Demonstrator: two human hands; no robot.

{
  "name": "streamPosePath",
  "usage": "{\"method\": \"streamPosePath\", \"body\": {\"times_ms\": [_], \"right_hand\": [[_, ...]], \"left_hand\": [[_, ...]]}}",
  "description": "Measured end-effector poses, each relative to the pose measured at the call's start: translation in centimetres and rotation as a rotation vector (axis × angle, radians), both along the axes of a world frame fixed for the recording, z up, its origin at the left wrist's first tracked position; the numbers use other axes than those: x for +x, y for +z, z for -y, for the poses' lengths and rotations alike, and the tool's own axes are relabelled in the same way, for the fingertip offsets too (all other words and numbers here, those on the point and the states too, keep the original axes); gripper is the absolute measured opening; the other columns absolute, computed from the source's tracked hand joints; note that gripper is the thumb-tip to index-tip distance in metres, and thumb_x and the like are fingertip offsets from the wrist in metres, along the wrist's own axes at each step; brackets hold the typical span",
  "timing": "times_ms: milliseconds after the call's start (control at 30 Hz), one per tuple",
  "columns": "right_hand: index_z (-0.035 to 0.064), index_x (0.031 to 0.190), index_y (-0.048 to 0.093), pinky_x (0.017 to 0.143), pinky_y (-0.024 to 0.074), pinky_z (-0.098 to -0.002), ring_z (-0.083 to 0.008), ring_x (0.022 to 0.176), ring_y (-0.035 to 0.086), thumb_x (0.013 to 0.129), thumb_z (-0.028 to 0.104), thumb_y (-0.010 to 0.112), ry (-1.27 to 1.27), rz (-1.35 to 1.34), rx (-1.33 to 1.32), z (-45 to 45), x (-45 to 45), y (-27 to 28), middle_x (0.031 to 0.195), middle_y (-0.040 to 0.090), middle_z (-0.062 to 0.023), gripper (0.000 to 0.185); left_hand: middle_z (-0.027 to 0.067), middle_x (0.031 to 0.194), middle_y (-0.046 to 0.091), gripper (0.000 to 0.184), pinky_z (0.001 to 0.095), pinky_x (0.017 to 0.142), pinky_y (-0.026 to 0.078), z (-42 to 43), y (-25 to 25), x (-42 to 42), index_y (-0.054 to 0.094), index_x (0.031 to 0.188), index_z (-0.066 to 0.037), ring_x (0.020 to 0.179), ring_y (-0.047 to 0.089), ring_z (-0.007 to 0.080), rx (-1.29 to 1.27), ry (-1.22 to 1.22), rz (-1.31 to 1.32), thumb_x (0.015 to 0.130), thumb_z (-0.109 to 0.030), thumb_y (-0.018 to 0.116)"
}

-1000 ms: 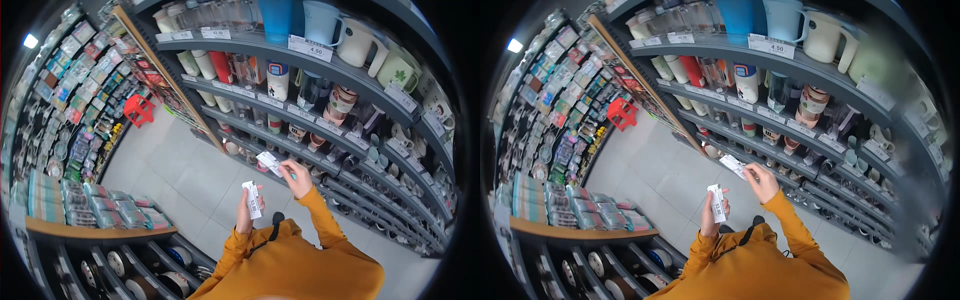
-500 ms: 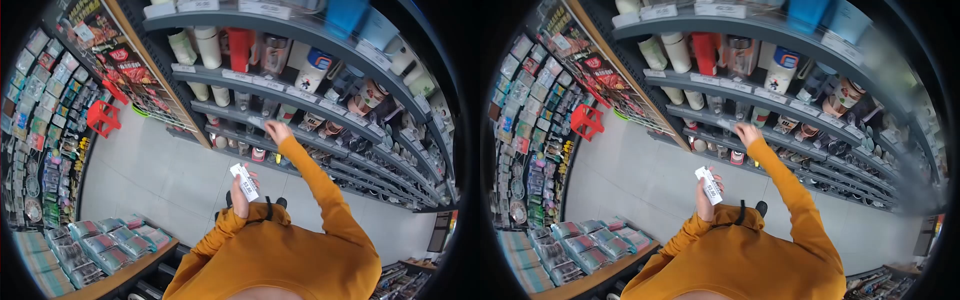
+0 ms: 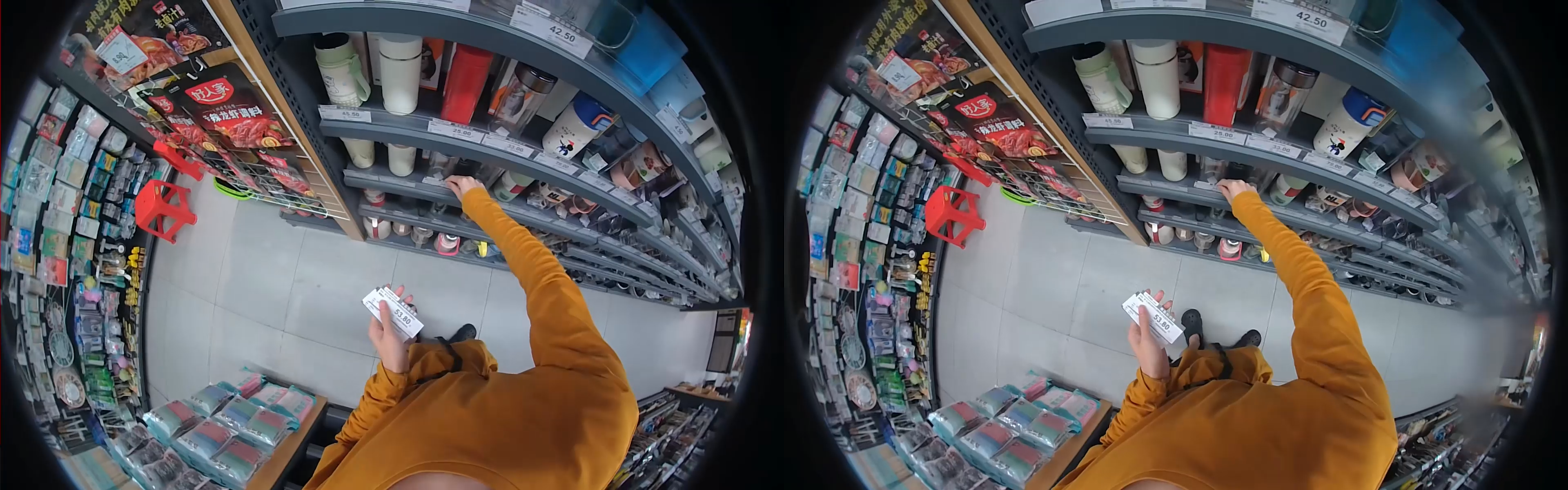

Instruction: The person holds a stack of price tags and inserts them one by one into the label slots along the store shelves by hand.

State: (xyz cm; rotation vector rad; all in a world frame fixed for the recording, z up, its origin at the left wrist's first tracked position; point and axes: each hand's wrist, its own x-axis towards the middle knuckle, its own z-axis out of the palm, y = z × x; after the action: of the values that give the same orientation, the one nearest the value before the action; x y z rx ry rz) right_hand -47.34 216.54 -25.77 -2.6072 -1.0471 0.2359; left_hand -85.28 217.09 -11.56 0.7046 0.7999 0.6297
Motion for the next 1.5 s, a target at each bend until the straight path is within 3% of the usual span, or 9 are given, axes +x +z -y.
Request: {"method": "streamPosePath", "body": {"times_ms": [367,600,767,867,933,1067,1100,1300,1500], "right_hand": [[0.0173,0.103,0.068,0.082,0.0506,-0.0416,-0.0338,0.093,0.063,0.090,0.034,0.055,0.040,-0.038,-0.027,-0.4,0.5,0.0,0.098,0.067,-0.0121,0.025],[0.0227,0.100,0.068,0.086,0.0463,-0.0413,-0.0241,0.106,0.059,0.090,0.026,0.053,0.189,0.163,-0.232,0.1,-0.2,-1.0,0.105,0.062,-0.0012,0.019],[0.0088,0.104,0.066,0.089,0.0439,-0.0391,-0.0270,0.104,0.054,0.085,0.022,0.062,0.217,0.316,0.179,1.1,-1.9,-1.4,0.104,0.059,-0.0074,0.023],[0.0068,0.107,0.065,0.090,0.0448,-0.0373,-0.0256,0.102,0.057,0.088,0.022,0.061,0.041,0.076,0.542,1.4,-8.8,8.0,0.106,0.062,-0.0086,0.025],[0.0020,0.107,0.063,0.087,0.0471,-0.0347,-0.0223,0.096,0.061,0.093,0.022,0.057,-0.092,-0.579,0.796,3.4,-14.4,13.8,0.103,0.065,-0.0095,0.025],[-0.0049,0.102,0.062,0.079,0.0489,-0.0313,-0.0188,0.088,0.062,0.100,0.026,0.042,-0.050,-1.094,0.917,8.8,-20.5,18.8,0.093,0.066,-0.0109,0.037],[-0.0045,0.101,0.062,0.077,0.0488,-0.0305,-0.0169,0.086,0.061,0.101,0.028,0.038,-0.005,-1.042,0.913,9.7,-21.2,20.0,0.091,0.065,-0.0110,0.040],[-0.0022,0.089,0.059,0.068,0.0501,-0.0252,-0.0112,0.074,0.062,0.093,0.012,0.057,-0.004,-0.883,0.887,15.3,-24.1,23.2,0.083,0.065,-0.0069,0.015],[-0.0014,0.082,0.055,0.067,0.0504,-0.0237,-0.0095,0.074,0.062,0.092,0.011,0.060,-0.064,-0.793,1.031,24.7,-26.1,24.0,0.079,0.065,-0.0063,0.016]], "left_hand": [[0.0159,0.129,0.054,0.046,0.0330,0.088,0.047,-4.1,0.9,2.6,0.037,0.137,0.000,0.109,0.057,0.0220,-0.036,-0.001,0.063,0.101,-0.029,0.038],[0.0149,0.131,0.052,0.046,0.0311,0.087,0.047,-3.9,0.3,3.5,0.035,0.139,0.000,0.109,0.057,0.0210,-0.049,-0.084,0.056,0.101,-0.026,0.040],[0.0131,0.132,0.053,0.046,0.0279,0.084,0.047,-3.6,1.9,4.6,0.037,0.137,0.001,0.100,0.056,0.0137,0.006,-0.036,0.059,0.102,-0.028,0.040],[0.0116,0.132,0.053,0.045,0.0264,0.083,0.047,-4.1,3.8,5.7,0.037,0.136,0.002,0.096,0.055,0.0096,0.108,0.072,0.033,0.102,-0.028,0.040],[0.0112,0.133,0.053,0.045,0.0253,0.089,0.043,-3.9,5.8,6.8,0.036,0.137,0.002,0.103,0.053,0.0103,0.180,0.093,0.093,0.103,-0.027,0.037],[0.0123,0.134,0.051,0.048,0.0279,0.092,0.043,-1.6,6.6,8.6,0.032,0.139,0.002,0.108,0.052,0.0144,0.270,0.104,0.211,0.103,-0.030,0.034],[0.0126,0.135,0.050,0.049,0.0286,0.093,0.043,-0.7,6.9,8.9,0.031,0.140,0.002,0.108,0.052,0.0155,0.278,0.103,0.233,0.103,-0.031,0.033],[0.0168,0.136,0.047,0.051,0.0322,0.092,0.045,6.3,9.8,8.1,0.026,0.142,0.000,0.109,0.052,0.0210,0.252,0.056,0.295,0.103,-0.033,0.031],[0.0222,0.129,0.051,0.047,0.0312,0.095,0.042,15.6,10.0,5.9,0.031,0.137,0.005,0.109,0.054,0.0204,0.375,-0.126,0.368,0.104,-0.028,0.029]]}}
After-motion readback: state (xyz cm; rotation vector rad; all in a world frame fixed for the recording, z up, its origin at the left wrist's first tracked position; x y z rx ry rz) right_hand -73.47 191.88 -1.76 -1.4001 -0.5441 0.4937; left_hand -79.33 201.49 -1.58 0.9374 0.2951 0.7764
